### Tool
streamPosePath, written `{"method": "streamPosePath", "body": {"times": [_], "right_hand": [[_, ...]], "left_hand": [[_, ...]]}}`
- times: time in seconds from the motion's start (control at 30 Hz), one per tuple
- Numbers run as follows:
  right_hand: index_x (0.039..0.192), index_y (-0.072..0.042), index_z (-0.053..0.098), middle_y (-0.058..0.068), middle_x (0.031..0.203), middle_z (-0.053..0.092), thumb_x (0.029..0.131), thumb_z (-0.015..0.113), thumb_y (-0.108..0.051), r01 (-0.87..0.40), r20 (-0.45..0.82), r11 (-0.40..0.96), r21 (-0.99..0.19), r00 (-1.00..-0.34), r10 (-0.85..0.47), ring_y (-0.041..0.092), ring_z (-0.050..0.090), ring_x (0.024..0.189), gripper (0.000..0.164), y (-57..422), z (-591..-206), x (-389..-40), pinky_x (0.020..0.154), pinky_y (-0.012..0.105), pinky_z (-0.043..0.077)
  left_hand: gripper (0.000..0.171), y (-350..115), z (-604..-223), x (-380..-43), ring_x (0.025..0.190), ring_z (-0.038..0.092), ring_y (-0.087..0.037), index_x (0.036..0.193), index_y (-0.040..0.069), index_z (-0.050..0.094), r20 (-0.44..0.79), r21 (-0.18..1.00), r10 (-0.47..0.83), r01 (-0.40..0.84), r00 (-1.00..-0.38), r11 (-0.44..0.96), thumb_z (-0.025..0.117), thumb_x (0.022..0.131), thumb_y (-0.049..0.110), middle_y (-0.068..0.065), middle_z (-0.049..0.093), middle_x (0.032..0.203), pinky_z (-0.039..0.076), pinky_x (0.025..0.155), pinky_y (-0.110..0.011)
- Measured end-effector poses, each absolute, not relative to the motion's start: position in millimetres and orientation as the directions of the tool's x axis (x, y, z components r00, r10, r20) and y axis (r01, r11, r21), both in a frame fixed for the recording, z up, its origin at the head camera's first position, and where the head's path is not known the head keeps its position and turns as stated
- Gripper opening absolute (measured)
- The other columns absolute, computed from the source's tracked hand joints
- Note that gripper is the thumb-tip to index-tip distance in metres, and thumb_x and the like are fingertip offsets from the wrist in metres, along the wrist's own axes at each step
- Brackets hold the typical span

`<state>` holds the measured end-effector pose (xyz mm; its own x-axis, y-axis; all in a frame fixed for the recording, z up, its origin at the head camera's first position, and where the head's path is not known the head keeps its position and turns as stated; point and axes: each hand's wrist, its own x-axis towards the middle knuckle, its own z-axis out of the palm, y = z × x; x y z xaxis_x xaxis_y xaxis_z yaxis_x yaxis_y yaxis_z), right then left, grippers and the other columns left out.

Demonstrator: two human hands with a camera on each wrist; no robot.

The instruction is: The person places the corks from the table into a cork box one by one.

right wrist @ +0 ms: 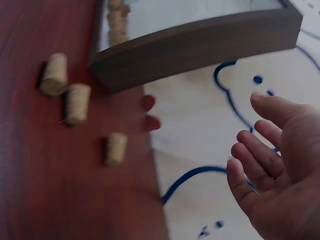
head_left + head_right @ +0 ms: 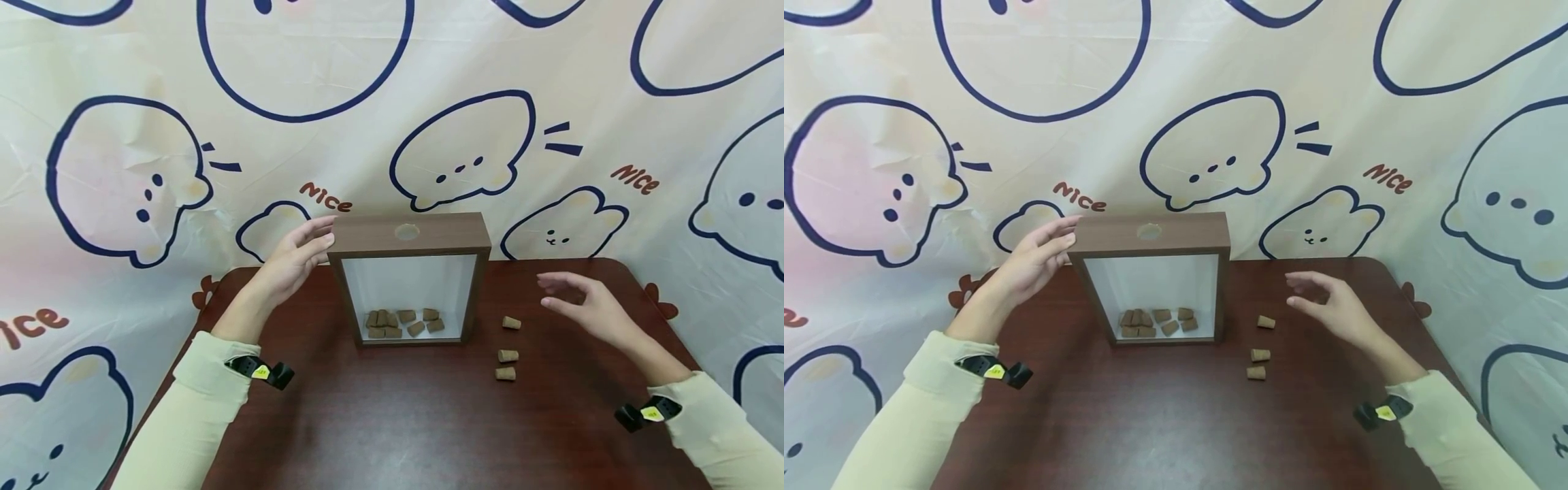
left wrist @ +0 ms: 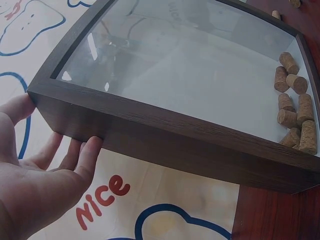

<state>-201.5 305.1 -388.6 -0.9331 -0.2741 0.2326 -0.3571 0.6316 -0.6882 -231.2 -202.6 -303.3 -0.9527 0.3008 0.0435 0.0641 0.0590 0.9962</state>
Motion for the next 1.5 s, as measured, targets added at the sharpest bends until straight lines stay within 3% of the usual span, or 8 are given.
{"method": "streamPosePath", "body": {"times": [0.23, 0.47, 0.6, 0.87, 1.2, 1.33, 1.5], "right_hand": [[0.134, -0.008, 0.065, 0.016, 0.125, 0.068, 0.097, 0.072, -0.026, -0.326, 0.212, 0.634, -0.701, -0.944, -0.251, 0.018, 0.064, 0.105, 0.041, 320.1, -436.6, -207.7, 0.084, 0.017, 0.048], [0.132, -0.004, 0.065, 0.014, 0.12, 0.071, 0.095, 0.074, -0.026, -0.284, 0.157, 0.667, -0.689, -0.957, -0.245, 0.008, 0.062, 0.098, 0.044, 326.4, -475.0, -217.2, 0.087, 0.022, 0.046], [0.13, -0.003, 0.067, 0.012, 0.117, 0.071, 0.094, 0.076, -0.025, -0.264, 0.135, 0.68, -0.685, -0.962, -0.237, 0.01, 0.062, 0.096, 0.043, 324.5, -488.7, -222.5, 0.086, 0.028, 0.048], [0.129, -0.001, 0.067, 0.014, 0.118, 0.07, 0.094, 0.076, -0.018, -0.272, 0.101, 0.666, -0.694, -0.953, -0.284, 0.025, 0.064, 0.1, 0.04, 305.2, -498.6, -231.0, 0.085, 0.034, 0.052], [0.125, -0.004, 0.069, 0.006, 0.105, 0.07, 0.091, 0.077, -0.01, -0.3, 0.12, 0.677, -0.672, -0.946, -0.301, 0.02, 0.061, 0.092, 0.035, 279.5, -505.4, -240.4, 0.08, 0.037, 0.05], [0.122, -0.006, 0.071, 0.006, 0.105, 0.07, 0.091, 0.075, -0.005, -0.324, 0.144, 0.685, -0.653, -0.94, -0.308, 0.022, 0.062, 0.094, 0.032, 275.6, -504.7, -238.8, 0.082, 0.042, 0.051], [0.12, -0.007, 0.073, 0.006, 0.107, 0.071, 0.092, 0.075, -0.006, -0.343, 0.162, 0.688, -0.64, -0.935, -0.315, 0.02, 0.062, 0.092, 0.028, 277.3, -503.6, -234.8, 0.08, 0.039, 0.051]], "left_hand": [[0.058, -203.8, -303.6, -231.0, 0.145, 0.029, -0.028, 0.158, 0.004, 0.03, 0.045, 0.995, 0.303, 0.068, -0.952, 0.067, 0.051, 0.106, 0.021, -0.014, 0.03, 0.159, 0.032, 0.114, -0.04], [0.058, -203.7, -303.6, -230.5, 0.145, 0.029, -0.027, 0.158, 0.004, 0.03, 0.048, 0.996, 0.3, 0.069, -0.953, 0.06, 0.051, 0.106, 0.02, -0.014, 0.029, 0.159, 0.033, 0.112, -0.037], [0.058, -203.0, -303.6, -230.7, 0.145, 0.029, -0.027, 0.158, 0.003, 0.031, 0.047, 0.996, 0.301, 0.067, -0.952, 0.058, 0.051, 0.106, 0.02, -0.014, 0.029, 0.159, 0.035, 0.11, -0.035], [0.059, -203.9, -304.1, -231.3, 0.145, 0.029, -0.028, 0.158, 0.004, 0.031, 0.044, 0.996, 0.301, 0.066, -0.953, 0.062, 0.051, 0.106, 0.021, -0.014, 0.03, 0.159, 0.032, 0.113, -0.038], [0.059, -203.3, -304.9, -232.1, 0.145, 0.029, -0.027, 0.158, 0.004, 0.03, 0.047, 0.996, 0.304, 0.069, -0.951, 0.06, 0.051, 0.106, 0.021, -0.014, 0.029, 0.159, 0.033, 0.114, -0.039], [0.059, -203.4, -305.1, -231.8, 0.146, 0.028, -0.027, 0.158, 0.004, 0.031, 0.047, 0.996, 0.303, 0.068, -0.952, 0.06, 0.052, 0.106, 0.021, -0.014, 0.029, 0.16, 0.029, 0.117, -0.043], [0.059, -204.0, -304.6, -231.0, 0.146, 0.028, -0.027, 0.158, 0.004, 0.031, 0.048, 0.996, 0.303, 0.069, -0.952, 0.061, 0.052, 0.106, 0.021, -0.014, 0.029, 0.16, 0.027, 0.118, -0.045]]}}
